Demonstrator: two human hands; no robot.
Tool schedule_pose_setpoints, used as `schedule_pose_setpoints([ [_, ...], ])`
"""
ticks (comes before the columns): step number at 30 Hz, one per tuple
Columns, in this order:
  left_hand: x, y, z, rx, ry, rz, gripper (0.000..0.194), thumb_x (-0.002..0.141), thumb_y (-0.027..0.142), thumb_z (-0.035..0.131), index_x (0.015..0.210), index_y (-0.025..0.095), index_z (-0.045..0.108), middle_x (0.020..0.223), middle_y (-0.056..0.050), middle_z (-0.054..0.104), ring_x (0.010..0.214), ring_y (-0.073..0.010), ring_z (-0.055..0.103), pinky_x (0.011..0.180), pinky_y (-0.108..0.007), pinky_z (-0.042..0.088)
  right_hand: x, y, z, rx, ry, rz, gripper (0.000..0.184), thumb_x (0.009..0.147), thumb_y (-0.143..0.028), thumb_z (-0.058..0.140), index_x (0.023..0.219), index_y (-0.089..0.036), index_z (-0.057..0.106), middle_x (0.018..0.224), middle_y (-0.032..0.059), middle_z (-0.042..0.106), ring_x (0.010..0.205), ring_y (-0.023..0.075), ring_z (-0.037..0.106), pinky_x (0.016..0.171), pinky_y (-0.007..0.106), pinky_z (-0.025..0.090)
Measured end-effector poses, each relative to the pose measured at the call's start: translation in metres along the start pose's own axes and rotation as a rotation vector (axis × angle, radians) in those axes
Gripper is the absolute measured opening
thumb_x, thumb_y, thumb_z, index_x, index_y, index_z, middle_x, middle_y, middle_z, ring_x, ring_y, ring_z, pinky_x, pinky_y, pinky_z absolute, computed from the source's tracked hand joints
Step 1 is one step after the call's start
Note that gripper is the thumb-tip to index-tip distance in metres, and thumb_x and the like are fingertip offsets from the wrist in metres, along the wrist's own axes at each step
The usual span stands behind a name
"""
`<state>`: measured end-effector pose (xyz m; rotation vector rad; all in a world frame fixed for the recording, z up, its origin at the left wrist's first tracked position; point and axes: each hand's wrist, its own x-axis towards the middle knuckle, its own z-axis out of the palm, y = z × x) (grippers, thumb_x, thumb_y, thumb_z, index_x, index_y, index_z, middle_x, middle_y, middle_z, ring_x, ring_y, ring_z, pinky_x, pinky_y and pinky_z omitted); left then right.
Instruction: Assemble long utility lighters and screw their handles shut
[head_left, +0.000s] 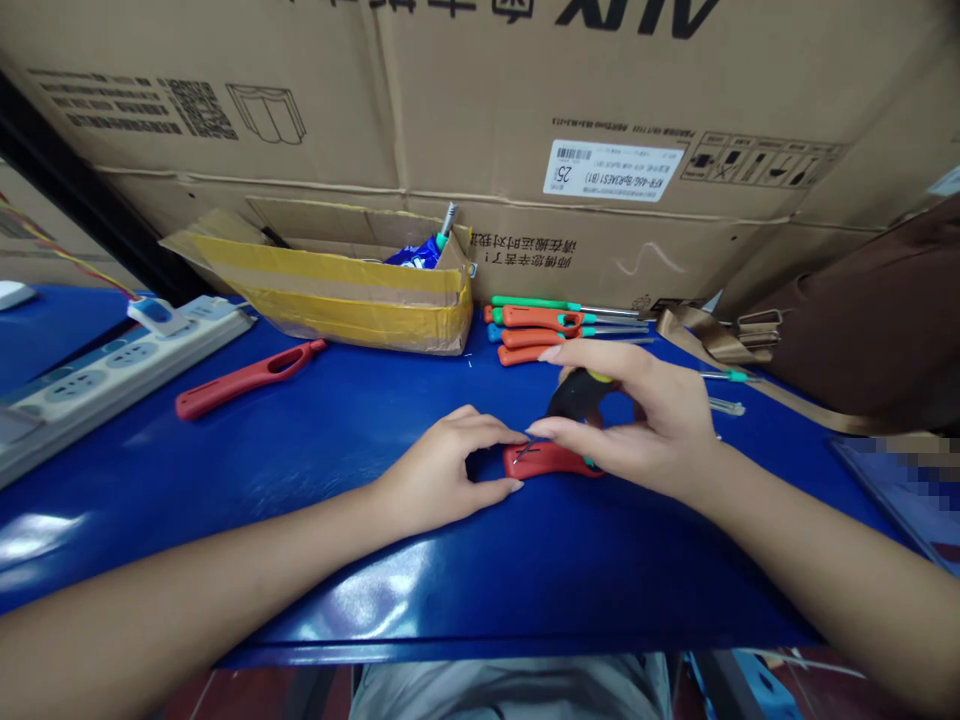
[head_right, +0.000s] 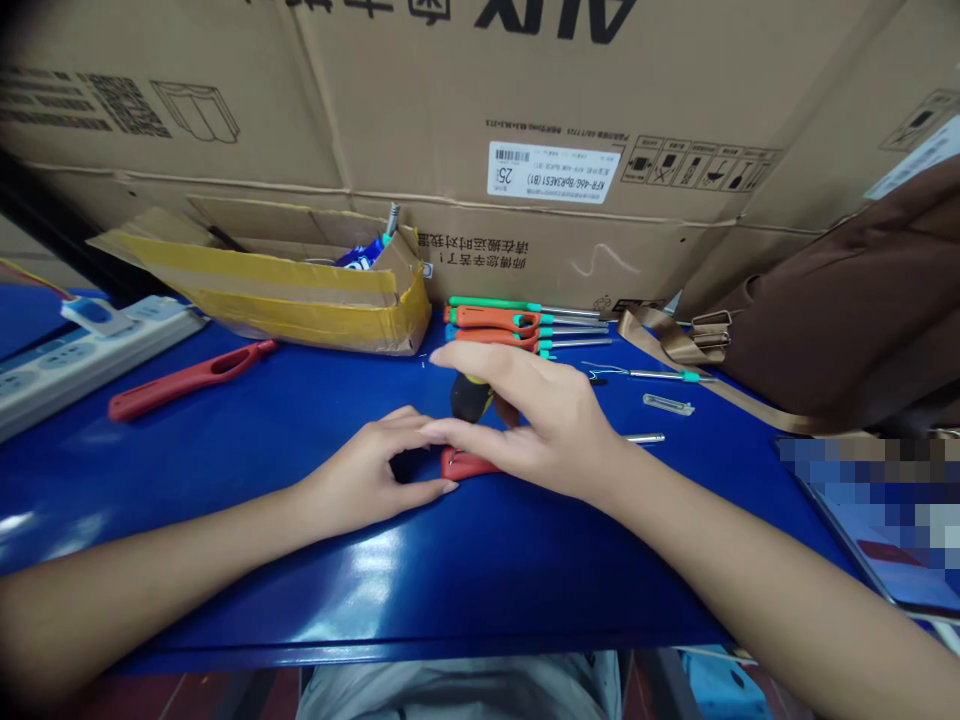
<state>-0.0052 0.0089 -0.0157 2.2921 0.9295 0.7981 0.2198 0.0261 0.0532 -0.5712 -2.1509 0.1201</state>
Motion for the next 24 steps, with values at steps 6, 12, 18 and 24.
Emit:
schedule_pose_setpoints([
  [6,0.0002,-0.0009,0.0002,-0.022,0.001,-0.016,0.033,0.082,0.024,0.079,0.114,0.019,0.071,0.113,-0.005,0.077,0.102,-0.0231,0.067,0.095,-0.04,0.05,0.0055,-0.0039,-0.0062,0.104,-0.129,0.158,0.04,0.092,-0.03,0.068,0.132,-0.026,0.062,0.109,0.0046,0.075,0.076,0.0161,0.072,0.064,0.027,0.06],
  [12,0.0006,0.0003,-0.0003,-0.022,0.005,-0.007,0.033,0.083,0.025,0.079,0.114,0.02,0.071,0.112,-0.005,0.077,0.102,-0.0235,0.068,0.094,-0.041,0.05,0.0029,0.001,0.0025,0.08,0.015,0.239,0.043,0.094,-0.031,0.066,0.136,-0.024,0.059,0.109,0.0065,0.075,0.062,0.0132,0.068,0.059,0.027,0.059],
  [18,0.0003,-0.0004,-0.0005,-0.025,0.003,-0.016,0.034,0.083,0.025,0.079,0.116,0.019,0.071,0.113,-0.005,0.076,0.103,-0.0233,0.068,0.095,-0.041,0.05,0.0023,0.005,-0.0013,0.038,-0.025,0.148,0.045,0.089,-0.03,0.074,0.132,-0.026,0.062,0.108,0.0059,0.075,0.087,0.0206,0.074,0.076,0.032,0.063],
  [24,0.0004,-0.0009,-0.0007,-0.022,0.0,-0.018,0.034,0.083,0.025,0.079,0.115,0.019,0.071,0.112,-0.005,0.077,0.101,-0.0231,0.068,0.093,-0.04,0.05,0.0034,0.0043,-0.0075,0.184,-0.188,0.202,0.054,0.101,-0.027,0.054,0.153,-0.028,0.041,0.122,0.0078,0.07,0.08,0.015,0.071,0.071,0.03,0.062],
])
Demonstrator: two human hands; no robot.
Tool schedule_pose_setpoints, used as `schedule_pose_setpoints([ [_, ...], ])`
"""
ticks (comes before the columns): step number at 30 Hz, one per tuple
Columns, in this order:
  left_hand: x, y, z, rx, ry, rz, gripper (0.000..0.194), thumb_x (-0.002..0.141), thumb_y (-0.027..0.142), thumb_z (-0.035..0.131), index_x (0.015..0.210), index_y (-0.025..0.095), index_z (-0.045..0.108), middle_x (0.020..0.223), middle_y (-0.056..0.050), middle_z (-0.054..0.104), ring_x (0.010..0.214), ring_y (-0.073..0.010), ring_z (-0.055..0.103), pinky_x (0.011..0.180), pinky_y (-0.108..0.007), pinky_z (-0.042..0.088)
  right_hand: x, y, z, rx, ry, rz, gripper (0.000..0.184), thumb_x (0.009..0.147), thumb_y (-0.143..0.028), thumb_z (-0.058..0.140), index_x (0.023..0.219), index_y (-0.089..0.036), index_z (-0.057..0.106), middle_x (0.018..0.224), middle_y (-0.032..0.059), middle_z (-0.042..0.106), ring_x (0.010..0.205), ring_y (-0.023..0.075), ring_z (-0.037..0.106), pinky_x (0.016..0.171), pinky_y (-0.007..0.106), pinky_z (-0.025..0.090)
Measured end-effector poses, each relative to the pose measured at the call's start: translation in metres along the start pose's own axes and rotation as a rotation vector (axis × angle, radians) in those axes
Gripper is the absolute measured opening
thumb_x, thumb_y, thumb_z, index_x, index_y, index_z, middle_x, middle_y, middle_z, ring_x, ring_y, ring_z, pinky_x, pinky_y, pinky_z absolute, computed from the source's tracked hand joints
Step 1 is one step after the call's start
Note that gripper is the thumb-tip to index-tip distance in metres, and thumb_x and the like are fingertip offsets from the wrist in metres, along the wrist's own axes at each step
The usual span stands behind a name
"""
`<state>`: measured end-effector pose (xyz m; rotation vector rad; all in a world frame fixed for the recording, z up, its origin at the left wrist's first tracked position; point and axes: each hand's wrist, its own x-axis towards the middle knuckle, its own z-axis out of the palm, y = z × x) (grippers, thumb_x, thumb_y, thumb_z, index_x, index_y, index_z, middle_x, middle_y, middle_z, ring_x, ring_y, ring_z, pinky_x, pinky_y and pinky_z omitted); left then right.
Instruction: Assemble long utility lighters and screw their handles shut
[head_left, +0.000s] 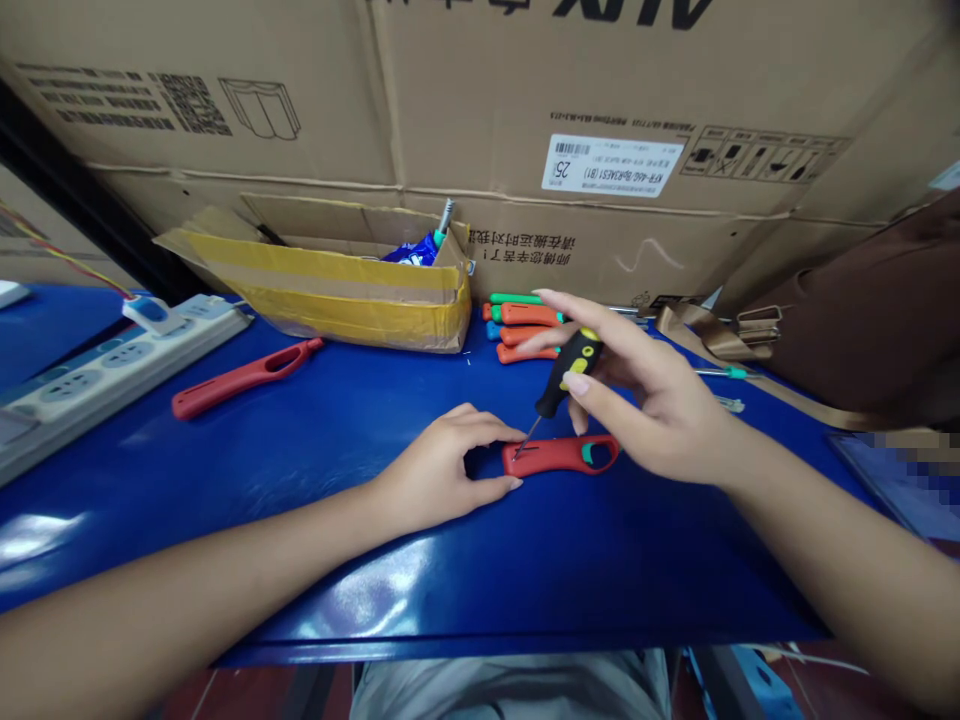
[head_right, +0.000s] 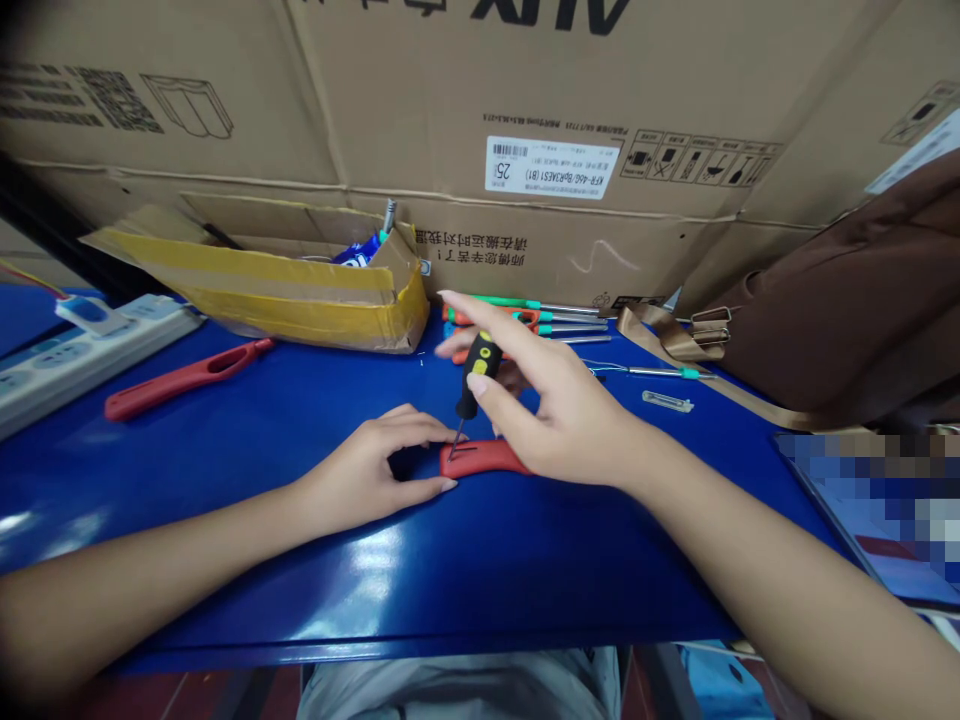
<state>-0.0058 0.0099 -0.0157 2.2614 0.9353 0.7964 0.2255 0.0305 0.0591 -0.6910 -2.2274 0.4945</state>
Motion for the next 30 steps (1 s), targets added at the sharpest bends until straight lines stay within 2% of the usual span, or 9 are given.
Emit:
schedule_pose_setpoints([
  [2,0.0,0.0,0.0,-0.001,-0.001,-0.002,0.035,0.083,0.025,0.079,0.116,0.02,0.071,0.112,-0.005,0.077,0.101,-0.0233,0.068,0.093,-0.04,0.05,0.001,0.001,-0.003,0.019,-0.029,0.013,0.05,0.099,-0.032,0.059,0.148,-0.028,0.048,0.117,0.0067,0.072,0.077,0.0152,0.071,0.065,0.028,0.062],
  [5,0.0,0.0,0.0,0.0,-0.006,-0.001,0.034,0.083,0.026,0.079,0.116,0.02,0.071,0.114,-0.005,0.076,0.101,-0.0232,0.068,0.095,-0.041,0.05,0.0,0.002,-0.002,-0.196,0.129,-0.077,0.048,0.086,-0.041,0.077,0.131,-0.028,0.063,0.115,0.007,0.075,0.088,0.0226,0.073,0.074,0.033,0.063],
  [10,0.0,-0.001,0.001,-0.009,0.011,-0.002,0.034,0.082,0.027,0.079,0.115,0.021,0.071,0.111,-0.005,0.076,0.101,-0.0233,0.068,0.093,-0.04,0.051,0.0,-0.001,0.003,-0.101,0.032,-0.012,0.049,0.105,-0.033,0.046,0.154,-0.029,0.039,0.118,0.0067,0.074,0.079,0.0176,0.074,0.071,0.032,0.062],
  [16,0.0,-0.001,0.001,-0.01,0.003,-0.001,0.035,0.082,0.026,0.079,0.116,0.022,0.071,0.111,-0.005,0.076,0.101,-0.023,0.068,0.093,-0.04,0.052,0.002,0.001,0.0,-0.294,0.2,-0.086,0.038,0.093,-0.04,0.069,0.128,-0.024,0.065,0.11,0.0078,0.077,0.085,0.0215,0.074,0.08,0.033,0.061],
  [19,0.0,-0.001,0.001,-0.013,0.005,0.004,0.035,0.082,0.026,0.08,0.115,0.02,0.071,0.111,-0.006,0.076,0.1,-0.0231,0.068,0.094,-0.04,0.051,0.001,0.001,-0.001,-0.136,0.053,-0.039,0.047,0.105,-0.035,0.045,0.152,-0.027,0.044,0.123,0.0085,0.073,0.074,0.0157,0.073,0.073,0.031,0.061],
  [21,0.0,-0.001,0.001,-0.014,0.006,0.003,0.035,0.082,0.026,0.081,0.115,0.019,0.071,0.111,-0.006,0.076,0.1,-0.023,0.067,0.094,-0.04,0.051,0.001,-0.001,-0.002,-0.068,0.024,-0.03,0.044,0.105,-0.033,0.047,0.149,-0.028,0.048,0.12,0.0065,0.074,0.068,0.0137,0.071,0.067,0.029,0.061],
  [25,0.0,0.0,0.001,-0.01,0.001,0.005,0.034,0.083,0.026,0.079,0.116,0.021,0.071,0.114,-0.005,0.076,0.103,-0.0231,0.067,0.094,-0.04,0.051,0.002,-0.005,-0.004,-0.286,0.117,-0.155,0.04,0.095,-0.037,0.066,0.133,-0.026,0.063,0.115,0.0069,0.076,0.097,0.0233,0.074,0.085,0.035,0.061],
  [28,0.0,0.0,0.0,-0.015,0.0,-0.005,0.034,0.082,0.027,0.08,0.114,0.021,0.071,0.111,-0.005,0.076,0.101,-0.0233,0.068,0.094,-0.04,0.051,0.003,-0.009,-0.005,-0.159,-0.049,-0.083,0.049,0.105,-0.032,0.043,0.154,-0.025,0.041,0.134,0.0091,0.068,0.107,0.0215,0.071,0.084,0.035,0.062],
  [30,0.0,0.0,0.0,-0.008,0.004,-0.007,0.033,0.082,0.027,0.08,0.113,0.022,0.072,0.109,-0.005,0.076,0.099,-0.0233,0.068,0.093,-0.04,0.052,0.004,-0.01,-0.007,-0.073,-0.111,-0.04,0.045,0.106,-0.031,0.041,0.151,-0.027,0.044,0.132,0.0073,0.069,0.098,0.0194,0.073,0.078,0.033,0.063],
])
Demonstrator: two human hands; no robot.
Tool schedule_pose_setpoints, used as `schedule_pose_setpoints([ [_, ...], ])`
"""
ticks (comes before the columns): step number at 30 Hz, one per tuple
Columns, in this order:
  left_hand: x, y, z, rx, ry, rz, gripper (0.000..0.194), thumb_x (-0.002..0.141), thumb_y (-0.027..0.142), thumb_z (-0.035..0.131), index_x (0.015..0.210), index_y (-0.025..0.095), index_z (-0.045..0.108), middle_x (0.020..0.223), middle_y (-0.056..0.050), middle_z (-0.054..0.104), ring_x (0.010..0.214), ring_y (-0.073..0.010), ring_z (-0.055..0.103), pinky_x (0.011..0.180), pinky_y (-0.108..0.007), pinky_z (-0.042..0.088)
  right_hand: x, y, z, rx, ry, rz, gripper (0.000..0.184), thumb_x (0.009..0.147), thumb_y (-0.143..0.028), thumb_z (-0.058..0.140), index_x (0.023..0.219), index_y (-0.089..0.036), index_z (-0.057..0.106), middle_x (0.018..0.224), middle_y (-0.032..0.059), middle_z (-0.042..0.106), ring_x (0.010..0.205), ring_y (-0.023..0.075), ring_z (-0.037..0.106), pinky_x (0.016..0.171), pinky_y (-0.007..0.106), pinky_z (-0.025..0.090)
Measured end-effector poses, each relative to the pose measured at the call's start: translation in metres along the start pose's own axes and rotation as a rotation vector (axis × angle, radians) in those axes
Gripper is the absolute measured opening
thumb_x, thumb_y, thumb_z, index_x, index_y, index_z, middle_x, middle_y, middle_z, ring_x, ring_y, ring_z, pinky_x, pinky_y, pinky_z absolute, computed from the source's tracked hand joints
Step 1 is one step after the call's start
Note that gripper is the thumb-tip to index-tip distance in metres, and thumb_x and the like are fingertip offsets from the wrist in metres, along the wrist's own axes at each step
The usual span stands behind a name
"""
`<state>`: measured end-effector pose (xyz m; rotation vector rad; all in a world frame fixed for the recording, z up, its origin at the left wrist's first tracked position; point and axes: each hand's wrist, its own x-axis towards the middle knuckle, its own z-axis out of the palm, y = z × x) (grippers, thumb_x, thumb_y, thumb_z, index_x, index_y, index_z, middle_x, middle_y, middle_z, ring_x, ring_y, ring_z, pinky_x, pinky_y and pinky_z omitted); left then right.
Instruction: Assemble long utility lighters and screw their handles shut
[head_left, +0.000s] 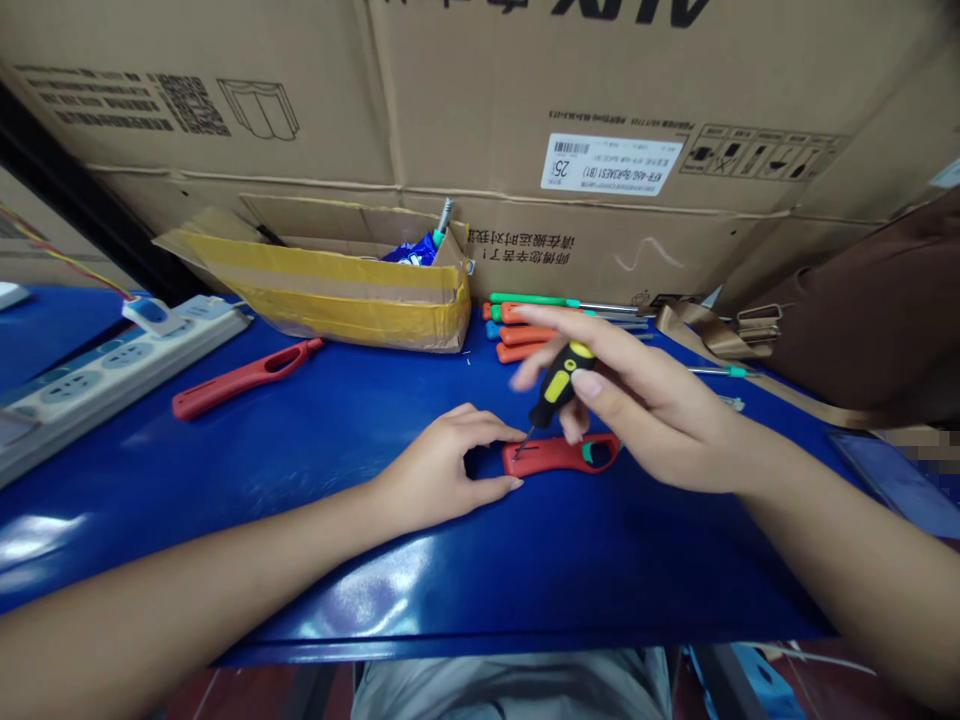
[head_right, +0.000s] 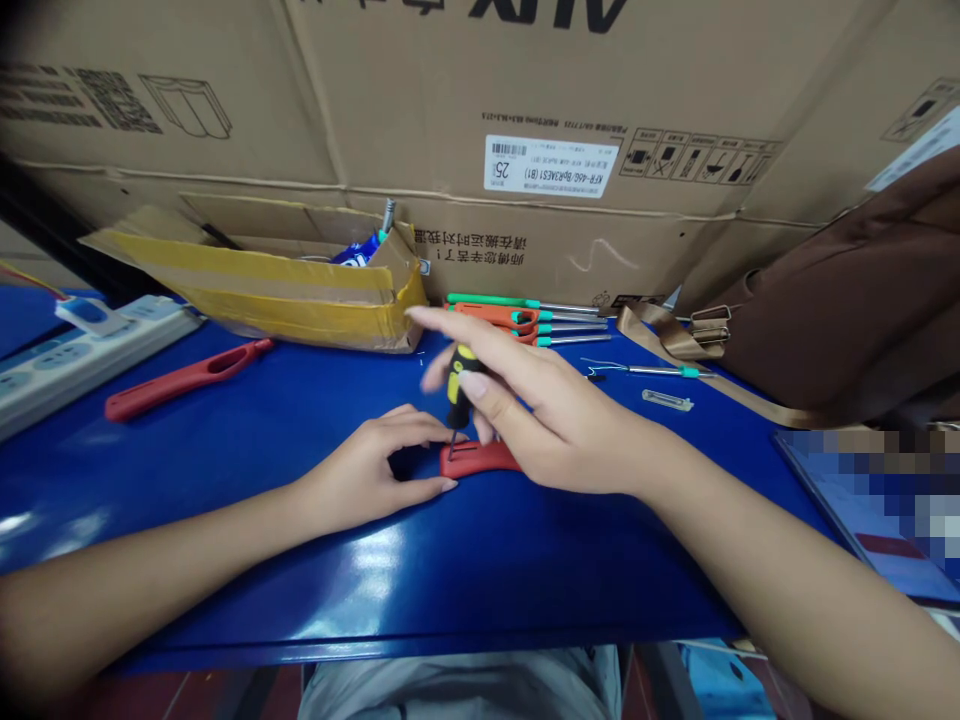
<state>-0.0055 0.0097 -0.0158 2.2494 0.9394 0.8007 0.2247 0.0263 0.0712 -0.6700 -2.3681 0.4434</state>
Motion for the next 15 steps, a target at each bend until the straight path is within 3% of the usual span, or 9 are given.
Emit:
schedule_pose_setpoints([
  [4,0.0004,0.0001,-0.0001,0.007,0.001,0.019,0.029,0.082,0.025,0.079,0.11,0.022,0.072,0.108,-0.004,0.076,0.098,-0.0226,0.068,0.093,-0.039,0.051,-0.0005,0.0043,-0.0029,-0.24,0.162,-0.108,0.035,0.088,-0.048,0.074,0.116,-0.028,0.07,0.098,0.0035,0.079,0.084,0.0222,0.076,0.078,0.033,0.061],
  [7,0.0003,-0.0002,0.0,-0.001,-0.006,0.028,0.03,0.082,0.025,0.079,0.111,0.021,0.072,0.109,-0.004,0.076,0.099,-0.0222,0.067,0.092,-0.038,0.051,0.0001,0.0051,-0.0047,-0.289,0.125,-0.24,0.042,0.095,-0.047,0.064,0.13,-0.026,0.064,0.113,0.0071,0.077,0.1,0.0247,0.075,0.088,0.036,0.06],
  [10,0.0001,-0.0005,0.0,0.002,0.003,0.014,0.03,0.081,0.026,0.081,0.11,0.021,0.072,0.109,-0.004,0.076,0.1,-0.0226,0.067,0.093,-0.038,0.051,0.0022,0.003,-0.0033,-0.156,0.051,-0.215,0.044,0.103,-0.03,0.047,0.146,-0.025,0.05,0.13,0.0076,0.07,0.116,0.0229,0.069,0.096,0.04,0.058],
  [12,0.0002,-0.0003,-0.0002,0.014,0.001,0.009,0.031,0.082,0.026,0.08,0.111,0.021,0.072,0.111,-0.005,0.076,0.102,-0.0233,0.068,0.095,-0.039,0.05,0.0026,0.0034,-0.0005,-0.154,0.127,-0.197,0.037,0.1,-0.029,0.055,0.137,-0.025,0.058,0.112,0.0051,0.076,0.1,0.0205,0.073,0.088,0.035,0.06],
  [15,0.0007,0.0001,-0.0005,0.021,-0.011,0.019,0.034,0.082,0.024,0.079,0.115,0.02,0.072,0.112,-0.005,0.076,0.101,-0.0229,0.068,0.095,-0.039,0.049,0.0004,0.007,0.0038,-0.35,0.271,-0.262,0.031,0.088,-0.036,0.075,0.115,-0.022,0.069,0.087,0.0039,0.076,0.077,0.0197,0.073,0.073,0.031,0.059],
])
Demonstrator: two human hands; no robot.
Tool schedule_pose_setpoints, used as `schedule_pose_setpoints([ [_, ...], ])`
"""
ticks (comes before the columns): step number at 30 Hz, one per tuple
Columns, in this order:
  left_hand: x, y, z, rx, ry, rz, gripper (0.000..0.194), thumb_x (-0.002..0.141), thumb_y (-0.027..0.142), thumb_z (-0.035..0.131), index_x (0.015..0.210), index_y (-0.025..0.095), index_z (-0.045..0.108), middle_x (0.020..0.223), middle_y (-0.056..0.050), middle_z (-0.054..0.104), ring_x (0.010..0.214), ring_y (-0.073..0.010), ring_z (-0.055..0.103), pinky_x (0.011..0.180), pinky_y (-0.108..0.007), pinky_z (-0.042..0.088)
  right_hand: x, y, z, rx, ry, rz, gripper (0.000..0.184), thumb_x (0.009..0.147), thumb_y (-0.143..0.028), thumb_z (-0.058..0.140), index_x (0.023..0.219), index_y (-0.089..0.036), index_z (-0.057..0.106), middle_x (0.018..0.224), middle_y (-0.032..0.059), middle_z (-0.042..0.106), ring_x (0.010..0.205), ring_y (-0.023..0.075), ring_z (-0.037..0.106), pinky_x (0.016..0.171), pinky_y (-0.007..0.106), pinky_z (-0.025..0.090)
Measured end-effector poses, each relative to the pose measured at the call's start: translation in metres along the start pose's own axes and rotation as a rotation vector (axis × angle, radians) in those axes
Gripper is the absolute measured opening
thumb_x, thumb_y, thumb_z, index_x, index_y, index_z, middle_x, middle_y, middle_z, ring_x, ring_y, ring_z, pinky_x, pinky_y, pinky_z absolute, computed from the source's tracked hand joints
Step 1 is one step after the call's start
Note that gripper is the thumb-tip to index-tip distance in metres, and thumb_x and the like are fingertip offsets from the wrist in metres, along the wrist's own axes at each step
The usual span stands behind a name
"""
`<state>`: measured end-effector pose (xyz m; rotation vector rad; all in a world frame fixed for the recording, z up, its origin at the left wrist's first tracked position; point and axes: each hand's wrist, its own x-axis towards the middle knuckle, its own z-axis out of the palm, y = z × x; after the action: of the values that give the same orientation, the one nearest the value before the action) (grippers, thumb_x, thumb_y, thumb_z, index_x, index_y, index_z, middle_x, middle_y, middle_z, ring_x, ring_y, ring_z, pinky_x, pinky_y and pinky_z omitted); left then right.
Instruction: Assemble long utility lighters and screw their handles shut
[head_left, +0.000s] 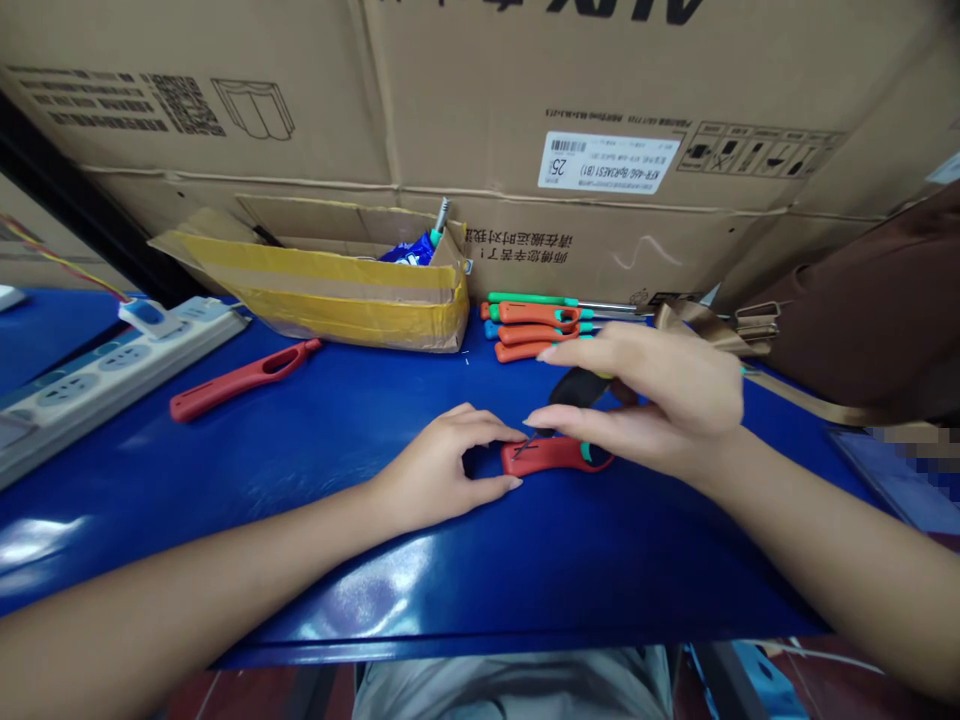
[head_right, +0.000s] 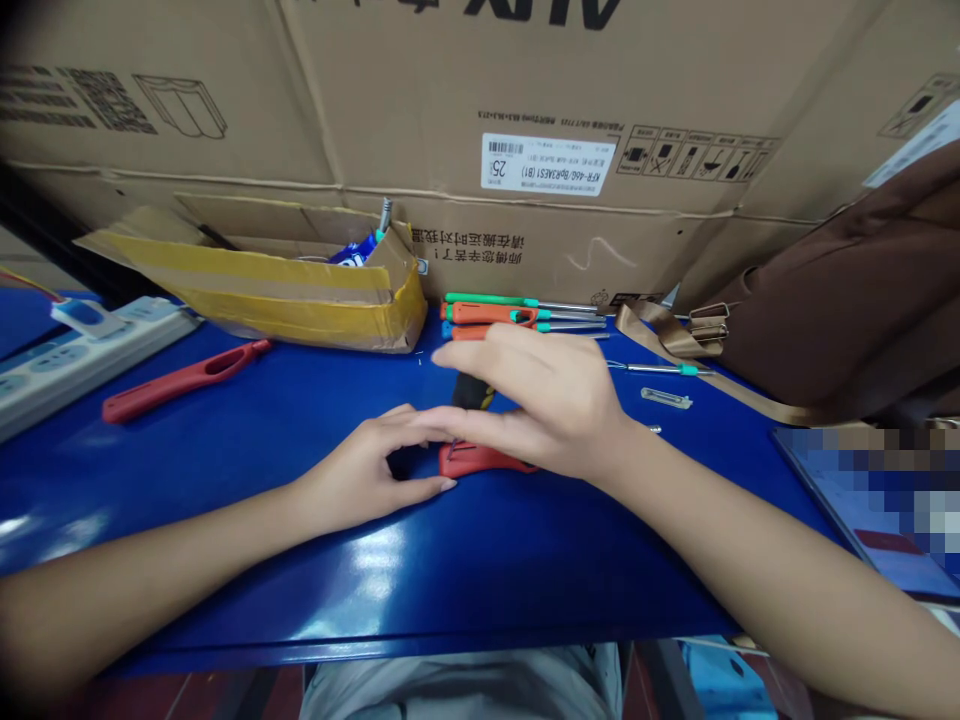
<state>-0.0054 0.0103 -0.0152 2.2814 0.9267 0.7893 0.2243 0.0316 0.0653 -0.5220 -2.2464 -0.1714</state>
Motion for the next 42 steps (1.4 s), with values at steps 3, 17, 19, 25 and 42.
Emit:
schedule_pose_setpoints([
  [3,0.0,0.0,0.0,-0.012,0.002,-0.004,0.034,0.082,0.025,0.08,0.114,0.018,0.072,0.109,-0.006,0.076,0.099,-0.0224,0.068,0.093,-0.038,0.05,-0.003,0.0,0.002,-0.021,-0.043,-0.009,0.038,0.095,-0.032,0.064,0.13,-0.02,0.062,0.105,0.009,0.076,0.092,0.023,0.073,0.078,0.033,0.059],
  [17,0.001,-0.002,0.001,-0.016,0.019,0.0,0.033,0.081,0.026,0.081,0.112,0.017,0.072,0.108,-0.006,0.076,0.1,-0.0226,0.068,0.093,-0.038,0.051,0.012,0.004,-0.007,0.148,-0.192,0.043,0.035,0.102,-0.028,0.051,0.135,-0.021,0.06,0.115,0.004,0.077,0.095,0.0157,0.074,0.084,0.027,0.059],
  [19,0.0,-0.003,0.002,-0.007,0.025,0.006,0.033,0.081,0.026,0.081,0.112,0.017,0.072,0.109,-0.006,0.076,0.101,-0.023,0.068,0.094,-0.039,0.051,0.014,0.004,-0.008,0.036,-0.163,0.026,0.03,0.098,-0.037,0.062,0.122,-0.021,0.068,0.104,0.0032,0.08,0.087,0.0168,0.075,0.082,0.028,0.059],
  [25,0.0,-0.003,0.002,-0.018,0.023,0.002,0.032,0.081,0.026,0.081,0.11,0.017,0.073,0.107,-0.006,0.076,0.098,-0.0219,0.068,0.091,-0.037,0.052,0.013,0.004,-0.007,0.241,-0.198,0.067,0.037,0.102,-0.027,0.051,0.138,-0.02,0.059,0.123,0.0076,0.074,0.094,0.0165,0.074,0.08,0.029,0.06],
  [42,0.0,-0.003,0.002,-0.022,0.017,0.003,0.032,0.082,0.027,0.081,0.111,0.018,0.072,0.108,-0.006,0.076,0.099,-0.0224,0.067,0.092,-0.039,0.052,0.011,0.004,-0.006,0.124,-0.246,0.118,0.049,0.1,-0.028,0.054,0.148,-0.02,0.05,0.132,0.0099,0.07,0.102,0.0202,0.072,0.078,0.031,0.061],
])
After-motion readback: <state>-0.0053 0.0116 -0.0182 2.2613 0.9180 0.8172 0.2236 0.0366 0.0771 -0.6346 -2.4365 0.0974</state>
